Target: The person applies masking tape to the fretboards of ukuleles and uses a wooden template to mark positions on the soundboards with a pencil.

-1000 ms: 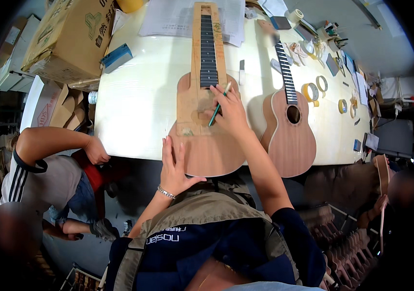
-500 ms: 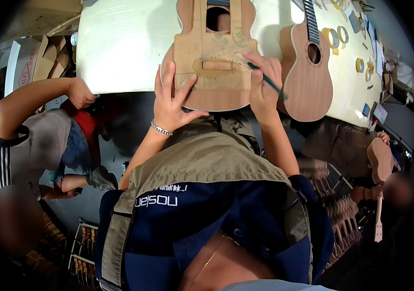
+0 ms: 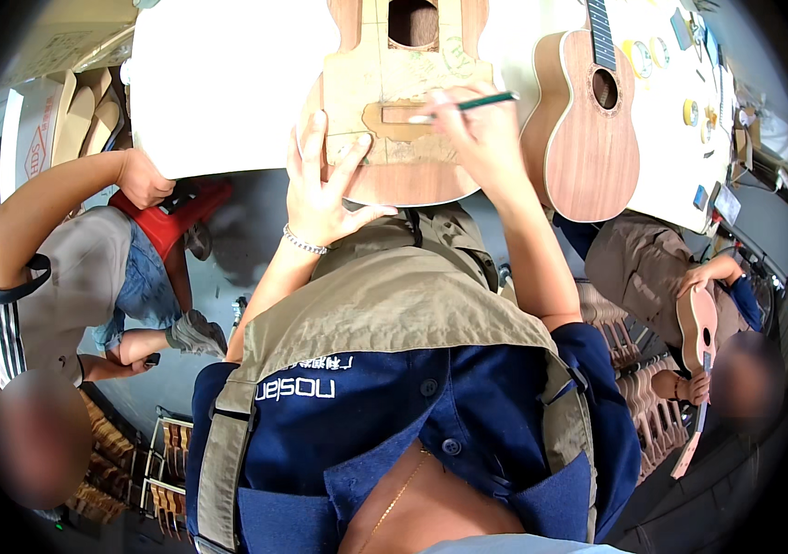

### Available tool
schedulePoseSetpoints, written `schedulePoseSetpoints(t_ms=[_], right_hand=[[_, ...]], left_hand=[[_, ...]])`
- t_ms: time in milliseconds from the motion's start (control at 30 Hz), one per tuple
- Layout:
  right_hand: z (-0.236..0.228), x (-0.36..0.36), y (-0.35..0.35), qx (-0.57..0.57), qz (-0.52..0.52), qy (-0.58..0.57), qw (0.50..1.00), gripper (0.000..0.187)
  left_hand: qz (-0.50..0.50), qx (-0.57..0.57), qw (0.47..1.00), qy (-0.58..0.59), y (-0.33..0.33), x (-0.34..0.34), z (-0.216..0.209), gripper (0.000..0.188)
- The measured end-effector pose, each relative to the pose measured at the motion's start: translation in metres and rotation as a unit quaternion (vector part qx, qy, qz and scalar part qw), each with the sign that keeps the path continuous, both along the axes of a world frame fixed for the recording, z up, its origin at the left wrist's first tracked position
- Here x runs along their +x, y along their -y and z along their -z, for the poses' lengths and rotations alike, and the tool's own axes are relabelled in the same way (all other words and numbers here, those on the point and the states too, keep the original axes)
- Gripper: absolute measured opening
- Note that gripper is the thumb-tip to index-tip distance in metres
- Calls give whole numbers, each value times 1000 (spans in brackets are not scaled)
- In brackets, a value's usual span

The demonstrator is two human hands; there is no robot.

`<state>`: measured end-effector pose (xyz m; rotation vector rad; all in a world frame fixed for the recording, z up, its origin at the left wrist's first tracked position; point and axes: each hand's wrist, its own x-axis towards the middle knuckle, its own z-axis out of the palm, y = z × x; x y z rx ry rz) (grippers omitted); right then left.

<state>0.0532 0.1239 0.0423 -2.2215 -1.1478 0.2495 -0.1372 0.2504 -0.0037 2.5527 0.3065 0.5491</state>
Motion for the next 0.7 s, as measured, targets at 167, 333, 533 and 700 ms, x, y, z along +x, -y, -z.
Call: schedulePoseSetpoints(t_ms=[167, 333, 533, 700], right_hand=[[-5, -2, 0, 121, 93, 84, 985, 13], [3, 12, 2, -33, 223, -82, 971, 16], [9, 51, 30, 426, 181, -301, 834, 28], [-71, 109, 190, 493, 230, -408, 733, 26]], left_hand=[[-1, -3, 1000, 2, -5, 0, -1, 90], [19, -2, 1000, -23, -11, -1, -4, 91], [26, 31, 997, -63, -33, -8, -25, 93], [-57, -142, 931, 332, -64, 59, -151, 41]])
